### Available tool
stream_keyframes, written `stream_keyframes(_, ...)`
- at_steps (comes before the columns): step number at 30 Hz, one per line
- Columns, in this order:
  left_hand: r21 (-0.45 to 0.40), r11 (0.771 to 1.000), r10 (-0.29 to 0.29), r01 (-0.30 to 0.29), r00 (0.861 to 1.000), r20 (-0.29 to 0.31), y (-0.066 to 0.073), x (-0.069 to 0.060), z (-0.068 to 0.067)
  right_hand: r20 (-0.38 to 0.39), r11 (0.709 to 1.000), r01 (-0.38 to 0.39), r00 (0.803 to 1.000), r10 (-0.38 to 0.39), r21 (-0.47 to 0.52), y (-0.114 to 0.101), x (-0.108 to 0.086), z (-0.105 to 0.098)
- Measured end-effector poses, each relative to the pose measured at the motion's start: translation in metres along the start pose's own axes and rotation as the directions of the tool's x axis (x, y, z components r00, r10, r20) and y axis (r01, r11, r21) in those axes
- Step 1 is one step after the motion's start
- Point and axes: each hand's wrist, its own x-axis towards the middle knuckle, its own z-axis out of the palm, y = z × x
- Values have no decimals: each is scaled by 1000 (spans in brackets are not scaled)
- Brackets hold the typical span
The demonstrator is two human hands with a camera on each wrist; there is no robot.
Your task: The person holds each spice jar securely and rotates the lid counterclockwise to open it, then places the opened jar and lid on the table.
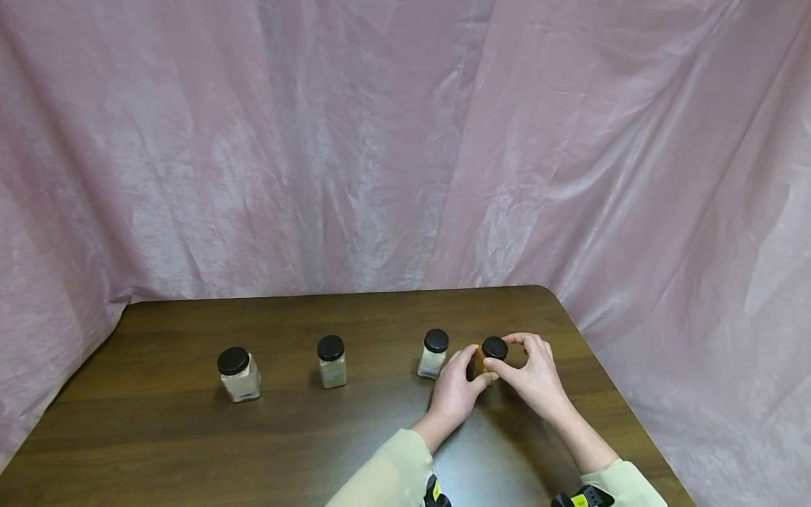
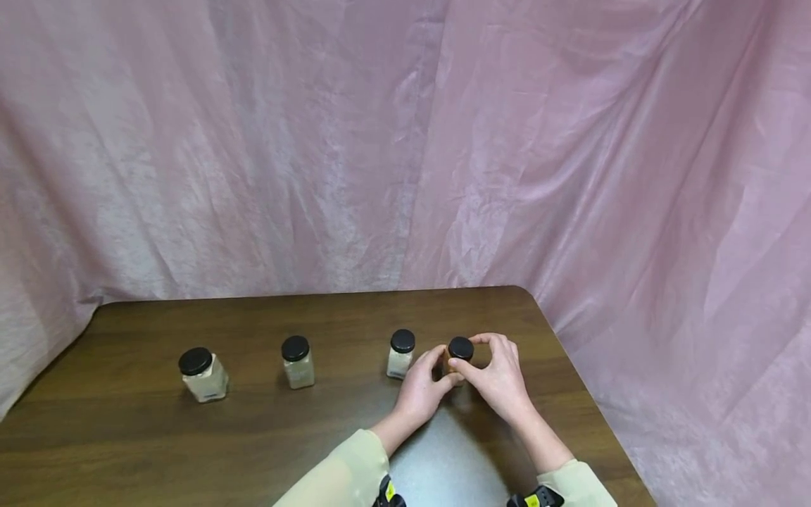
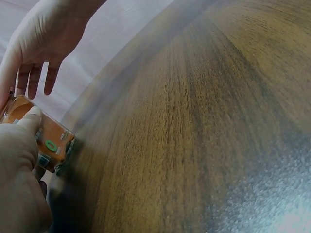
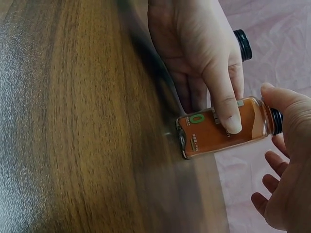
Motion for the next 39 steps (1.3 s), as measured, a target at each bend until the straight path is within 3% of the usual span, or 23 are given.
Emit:
stream_keyframes(10, -3, 1000, 18, -18, 1000, -9, 3, 1, -2, -19, 999, 36, 999, -36, 4, -1, 3, 2)
stream_keyframes(39, -3, 1000, -3, 3, 1000, 7, 3, 0, -1, 38, 994, 97, 994, -99, 39, -1, 2, 2)
